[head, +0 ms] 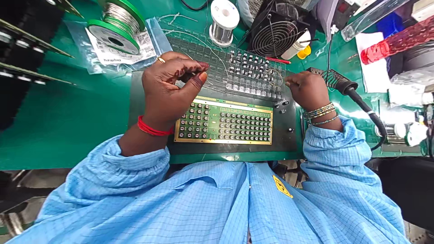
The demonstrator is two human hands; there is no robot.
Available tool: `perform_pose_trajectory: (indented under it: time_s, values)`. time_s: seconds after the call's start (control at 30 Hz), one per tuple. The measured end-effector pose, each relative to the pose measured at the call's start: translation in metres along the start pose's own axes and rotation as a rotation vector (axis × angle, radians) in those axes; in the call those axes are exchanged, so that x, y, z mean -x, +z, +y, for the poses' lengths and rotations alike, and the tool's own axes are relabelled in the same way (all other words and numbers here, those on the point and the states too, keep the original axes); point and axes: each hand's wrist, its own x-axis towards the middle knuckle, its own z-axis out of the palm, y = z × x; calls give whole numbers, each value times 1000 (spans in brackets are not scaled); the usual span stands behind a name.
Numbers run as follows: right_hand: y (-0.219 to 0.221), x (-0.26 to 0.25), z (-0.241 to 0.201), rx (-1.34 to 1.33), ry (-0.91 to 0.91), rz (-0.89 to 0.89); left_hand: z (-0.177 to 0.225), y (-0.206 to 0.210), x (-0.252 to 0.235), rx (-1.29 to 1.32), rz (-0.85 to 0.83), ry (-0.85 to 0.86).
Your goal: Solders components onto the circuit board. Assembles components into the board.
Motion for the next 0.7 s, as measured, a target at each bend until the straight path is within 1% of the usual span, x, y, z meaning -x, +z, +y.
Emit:
perform_pose_trajectory:
  time_s: [0.03,0.1,0.23,0.33,0.4,0.5,0.57,0.63,0.7]
  values:
    - [3,-6,-3,-29,-6,49,0,0,0,5,11,-26]
    - [9,-22,-7,-62,15,73,-2,-1,0,26,21,-55]
    - [15,-54,-12,-62,98,-41,-3,-1,-1,17,23,-51]
    - [5,-66,-21,12,141,-145,-2,-1,-1,15,26,-32]
    - [0,-70,-27,90,131,-199,-1,-1,-1,16,19,-23]
    - [1,-73,-29,179,29,-216,-1,0,-1,23,15,-4]
    - [5,-71,-25,214,-104,-171,0,0,0,11,17,4]
    - [7,-70,-21,239,-196,-143,0,0,-1,-7,18,12]
    - [5,-72,-18,233,-192,-179,0,0,-1,-15,14,17]
